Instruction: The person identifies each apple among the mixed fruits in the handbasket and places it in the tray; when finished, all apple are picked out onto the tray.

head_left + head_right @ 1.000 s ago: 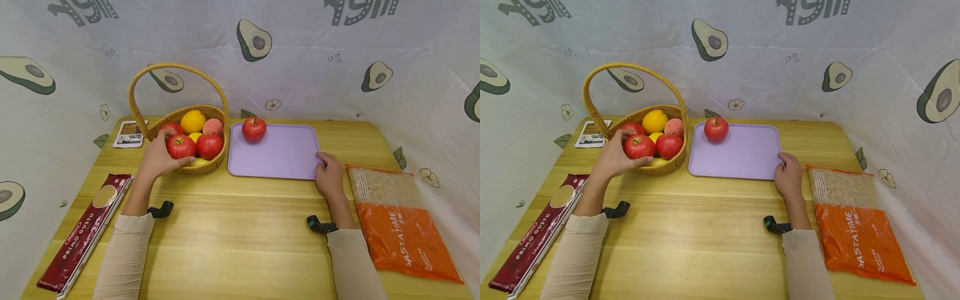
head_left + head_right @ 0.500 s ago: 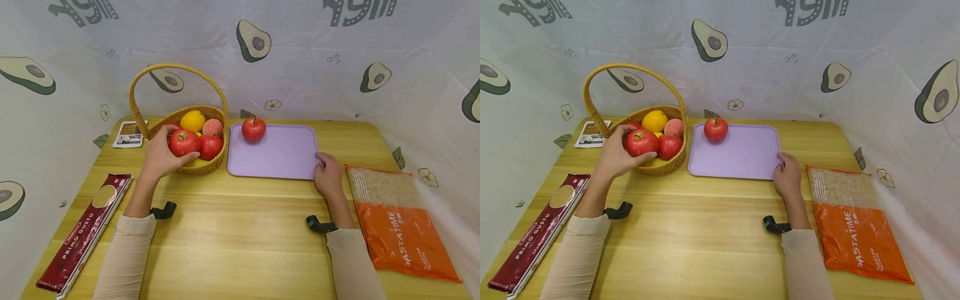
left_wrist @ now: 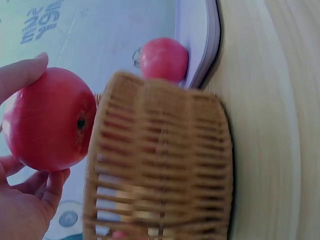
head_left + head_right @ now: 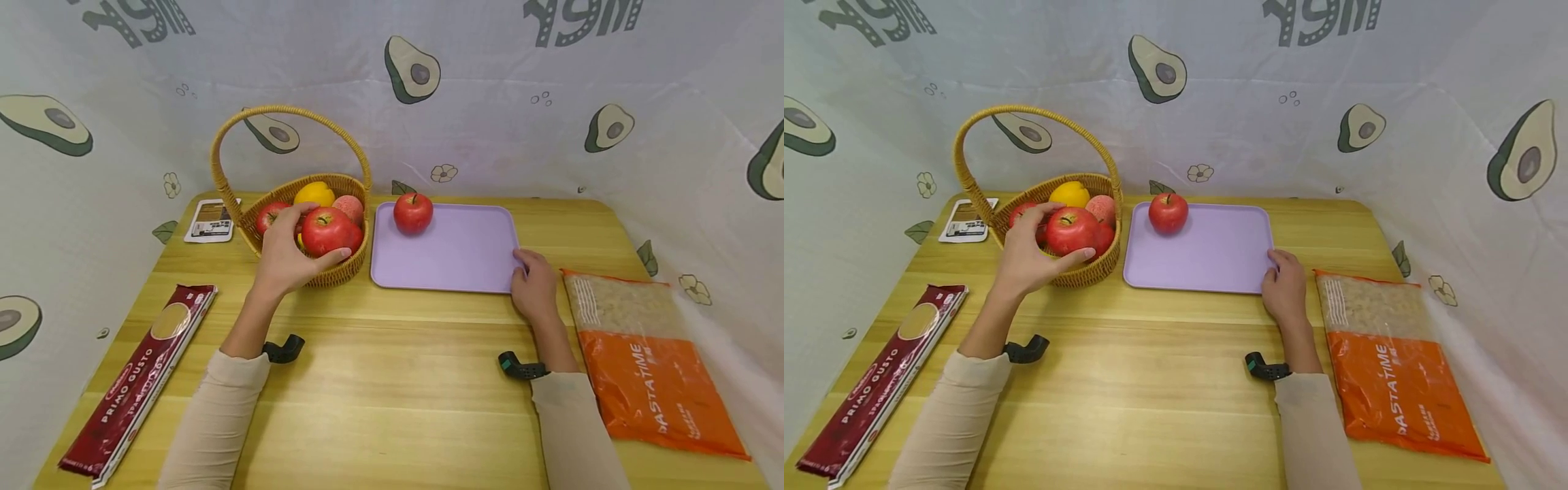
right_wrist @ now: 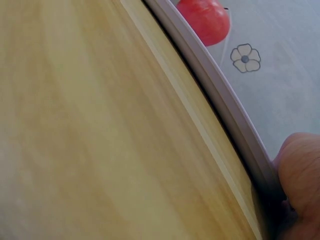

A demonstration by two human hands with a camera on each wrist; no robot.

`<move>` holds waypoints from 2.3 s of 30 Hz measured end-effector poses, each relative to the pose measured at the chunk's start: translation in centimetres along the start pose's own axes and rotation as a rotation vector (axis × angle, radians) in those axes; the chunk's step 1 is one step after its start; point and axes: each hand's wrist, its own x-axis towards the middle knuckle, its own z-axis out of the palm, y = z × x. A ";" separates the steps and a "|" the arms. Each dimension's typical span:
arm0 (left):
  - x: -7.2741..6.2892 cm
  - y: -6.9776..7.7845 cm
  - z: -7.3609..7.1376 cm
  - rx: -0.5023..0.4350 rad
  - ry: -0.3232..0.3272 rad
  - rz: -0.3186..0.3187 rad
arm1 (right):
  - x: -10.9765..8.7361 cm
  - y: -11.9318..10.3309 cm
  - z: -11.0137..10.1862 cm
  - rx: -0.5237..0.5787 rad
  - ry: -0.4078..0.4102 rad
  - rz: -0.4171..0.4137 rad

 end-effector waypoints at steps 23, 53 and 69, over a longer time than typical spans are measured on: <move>3.2 6.7 9.4 -0.232 -0.212 0.004 | 0.0 -0.3 -0.2 0.000 -0.010 0.002; 8.2 9.5 24.5 -0.369 -0.239 -0.110 | 0.2 -0.4 -0.2 -0.012 -0.010 0.010; 8.4 8.6 25.8 -0.209 -0.279 -0.082 | -0.2 -0.4 -0.2 -0.012 -0.020 0.017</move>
